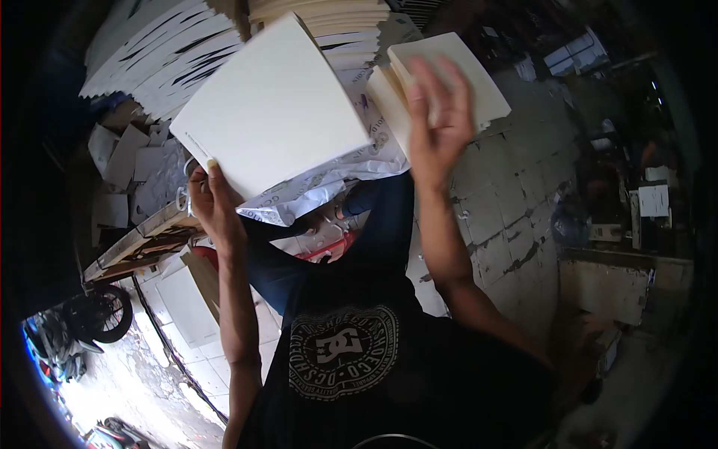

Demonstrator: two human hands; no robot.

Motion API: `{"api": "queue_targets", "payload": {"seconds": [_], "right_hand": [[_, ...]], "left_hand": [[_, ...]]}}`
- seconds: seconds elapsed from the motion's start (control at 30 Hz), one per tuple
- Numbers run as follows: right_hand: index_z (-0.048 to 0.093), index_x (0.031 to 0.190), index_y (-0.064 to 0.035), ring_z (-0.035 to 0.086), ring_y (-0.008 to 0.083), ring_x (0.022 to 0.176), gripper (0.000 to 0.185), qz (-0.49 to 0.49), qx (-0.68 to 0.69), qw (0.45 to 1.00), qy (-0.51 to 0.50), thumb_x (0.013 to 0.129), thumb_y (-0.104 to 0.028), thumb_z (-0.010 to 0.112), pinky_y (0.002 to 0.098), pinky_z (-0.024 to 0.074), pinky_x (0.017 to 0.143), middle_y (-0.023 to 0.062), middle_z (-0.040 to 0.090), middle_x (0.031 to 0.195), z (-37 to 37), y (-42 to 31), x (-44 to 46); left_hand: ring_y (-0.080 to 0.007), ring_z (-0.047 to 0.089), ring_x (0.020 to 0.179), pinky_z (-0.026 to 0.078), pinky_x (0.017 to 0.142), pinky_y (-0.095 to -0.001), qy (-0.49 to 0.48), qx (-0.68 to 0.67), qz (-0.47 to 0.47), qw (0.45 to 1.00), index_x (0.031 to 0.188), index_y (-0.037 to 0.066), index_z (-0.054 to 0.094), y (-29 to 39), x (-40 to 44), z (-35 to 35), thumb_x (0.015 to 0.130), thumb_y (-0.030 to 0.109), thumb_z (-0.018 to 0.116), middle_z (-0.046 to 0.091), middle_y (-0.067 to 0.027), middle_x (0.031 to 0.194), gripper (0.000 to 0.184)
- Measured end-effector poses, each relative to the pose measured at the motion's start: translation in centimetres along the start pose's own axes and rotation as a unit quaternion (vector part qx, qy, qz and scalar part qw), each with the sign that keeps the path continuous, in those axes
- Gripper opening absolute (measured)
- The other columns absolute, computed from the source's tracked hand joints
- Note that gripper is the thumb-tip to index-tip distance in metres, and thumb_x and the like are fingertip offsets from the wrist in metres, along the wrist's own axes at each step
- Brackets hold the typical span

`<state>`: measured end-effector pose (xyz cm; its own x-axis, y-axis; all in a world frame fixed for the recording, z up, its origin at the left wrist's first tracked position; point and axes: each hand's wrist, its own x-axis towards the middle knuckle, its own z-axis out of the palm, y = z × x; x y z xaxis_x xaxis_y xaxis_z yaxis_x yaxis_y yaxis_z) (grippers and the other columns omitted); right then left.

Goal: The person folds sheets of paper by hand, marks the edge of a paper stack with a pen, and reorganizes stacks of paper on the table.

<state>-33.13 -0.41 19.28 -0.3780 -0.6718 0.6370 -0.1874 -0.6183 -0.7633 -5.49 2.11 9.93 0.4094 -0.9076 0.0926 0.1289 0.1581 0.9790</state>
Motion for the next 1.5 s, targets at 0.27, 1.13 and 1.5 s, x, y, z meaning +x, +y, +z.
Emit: {"api": "queue_targets", "payload": {"seconds": [0.27,1.13,1.5], "right_hand": [[0.065,0.116,-0.0014,0.065,0.0335,0.100,0.048,0.073,-0.476,0.869,0.117,0.084,-0.036,0.075,0.0396,0.0493,0.090,0.0179,0.068,0.109,-19.8,12.3,4.0],[0.061,0.113,0.0068,0.052,-0.0003,0.077,0.019,0.369,0.065,0.894,-0.244,0.097,-0.003,0.058,0.0163,0.0403,0.062,0.0008,0.064,0.089,-3.4,-1.8,-14.6],[0.063,0.104,0.0039,0.043,-0.0005,0.063,0.013,0.366,0.041,0.888,-0.277,0.096,-0.005,0.058,0.0181,0.0341,0.053,-0.0023,0.058,0.073,-1.3,-2.4,-15.6]], "left_hand": [[-0.0095,0.055,0.060,0.040,0.054,-0.0265,0.014,0.259,0.058,0.964,0.114,-0.004,0.055,-4.3,3.2,-2.7,0.094,0.026,0.065,0.065,-0.0087,0.069,0.037],[-0.0212,0.060,0.076,0.045,0.068,-0.0318,-0.221,0.319,0.313,0.867,0.109,0.011,0.070,1.3,-9.5,4.1,0.071,0.000,0.074,0.061,-0.0051,0.092,0.040],[-0.0236,0.063,0.077,0.051,0.065,-0.0329,-0.122,0.246,0.205,0.940,0.100,0.004,0.071,0.6,-11.4,3.9,0.074,-0.005,0.075,0.063,-0.0106,0.091,0.028]]}}
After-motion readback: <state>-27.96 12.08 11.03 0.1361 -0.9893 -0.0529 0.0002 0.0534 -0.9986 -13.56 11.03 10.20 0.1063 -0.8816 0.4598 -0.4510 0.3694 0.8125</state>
